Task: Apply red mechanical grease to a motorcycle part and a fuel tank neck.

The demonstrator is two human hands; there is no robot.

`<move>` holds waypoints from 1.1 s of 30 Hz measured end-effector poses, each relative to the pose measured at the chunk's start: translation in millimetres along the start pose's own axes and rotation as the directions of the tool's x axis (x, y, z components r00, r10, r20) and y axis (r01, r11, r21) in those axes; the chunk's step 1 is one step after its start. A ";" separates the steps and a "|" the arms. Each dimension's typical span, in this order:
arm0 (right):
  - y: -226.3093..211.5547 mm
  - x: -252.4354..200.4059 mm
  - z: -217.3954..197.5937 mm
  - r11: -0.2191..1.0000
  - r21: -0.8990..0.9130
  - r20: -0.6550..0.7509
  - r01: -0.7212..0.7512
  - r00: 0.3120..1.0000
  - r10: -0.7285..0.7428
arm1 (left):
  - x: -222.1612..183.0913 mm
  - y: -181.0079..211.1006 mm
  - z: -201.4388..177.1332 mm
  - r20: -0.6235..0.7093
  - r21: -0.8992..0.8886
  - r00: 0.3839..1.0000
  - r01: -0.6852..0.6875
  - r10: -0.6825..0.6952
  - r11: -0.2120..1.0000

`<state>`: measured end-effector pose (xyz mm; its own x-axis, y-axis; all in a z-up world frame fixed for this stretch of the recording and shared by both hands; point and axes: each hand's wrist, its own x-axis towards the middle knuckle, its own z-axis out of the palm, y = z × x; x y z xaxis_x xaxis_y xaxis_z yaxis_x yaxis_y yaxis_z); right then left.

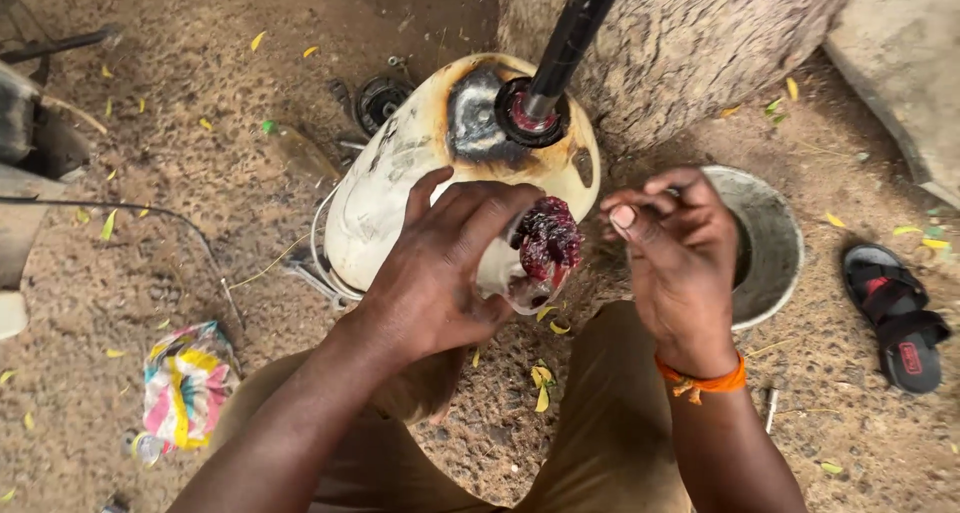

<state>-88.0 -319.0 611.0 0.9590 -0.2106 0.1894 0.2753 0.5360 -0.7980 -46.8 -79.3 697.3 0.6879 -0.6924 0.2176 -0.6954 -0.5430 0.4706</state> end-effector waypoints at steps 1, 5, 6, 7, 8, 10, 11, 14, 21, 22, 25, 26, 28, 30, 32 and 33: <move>-2.4 0.2 2.5 0.988 0.102 -0.027 -0.113 0.993 0.116 | -0.5 -0.5 -0.6 -0.002 -0.074 1.000 0.024 -0.024 0.997; -11.4 1.6 13.3 0.963 0.232 0.030 -0.140 0.990 0.137 | 1.8 -4.0 -0.6 -0.004 -0.148 0.995 0.103 -0.105 0.984; -13.3 2.3 18.5 0.973 0.197 0.049 -0.122 0.992 0.115 | 1.1 -5.3 -0.9 -0.027 -0.176 0.997 0.066 -0.071 0.982; -15.0 3.1 23.4 0.981 0.162 0.070 -0.103 0.993 0.093 | 0.7 -6.8 -1.0 -0.050 -0.203 0.998 0.028 -0.039 0.979; -15.8 3.6 26.8 0.981 0.162 0.074 -0.102 0.993 0.091 | 1.6 -6.9 -1.8 -0.054 -0.200 0.998 0.027 -0.038 0.979; -16.5 4.1 32.8 0.986 0.121 0.095 -0.113 0.990 0.101 | 3.2 -7.5 -2.7 -0.003 -0.350 0.999 0.048 -0.052 0.935; -15.1 4.2 33.5 0.986 0.122 0.097 -0.113 0.990 0.102 | 2.2 -7.4 -3.7 -0.005 -0.349 0.999 0.049 -0.054 0.936; -9.1 5.6 31.8 0.983 0.141 0.085 -0.116 0.991 0.105 | 2.2 -5.5 -7.1 -0.029 -0.343 0.999 0.001 -0.012 0.939; -1.9 24.3 29.2 0.996 -0.087 0.166 -0.028 0.985 0.042 | -0.1 -3.4 -4.3 0.067 -0.385 0.998 0.037 -0.012 0.922; -1.8 26.2 32.1 0.995 -0.096 0.172 -0.035 0.984 0.051 | -1.5 -4.3 -3.0 0.081 -0.368 0.996 0.051 -0.023 0.929; 11.6 23.8 31.0 0.998 -0.051 0.117 0.022 0.993 -0.016 | -6.7 -2.0 -3.9 0.017 -0.290 1.000 -0.005 0.011 0.957; 12.5 22.1 32.9 0.999 -0.048 0.115 0.016 0.993 -0.011 | -8.9 -2.2 -2.5 0.022 -0.290 1.000 0.001 0.006 0.957; 13.8 20.5 37.9 0.999 -0.045 0.088 0.009 0.996 -0.005 | -12.1 -2.6 -1.8 0.054 -0.359 0.998 0.054 -0.038 0.932; 17.7 19.0 37.9 0.999 0.011 0.093 -0.033 0.995 0.032 | -11.2 0.5 -6.4 0.071 -0.309 0.996 0.081 -0.062 0.948; 20.8 18.7 38.9 0.995 0.062 0.101 -0.072 0.993 0.066 | -12.4 -2.5 -5.6 0.083 -0.261 0.993 0.102 -0.083 0.960; 22.0 20.1 39.3 0.992 0.096 0.107 -0.084 0.991 0.074 | -12.8 -7.7 -2.2 0.063 -0.317 0.996 0.078 -0.061 0.945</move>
<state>-60.1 -279.4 619.7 0.9784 -0.0816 0.1901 0.1986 0.6275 -0.7528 -49.7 -65.2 692.8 0.7147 -0.6865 0.1339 -0.5376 -0.4168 0.7330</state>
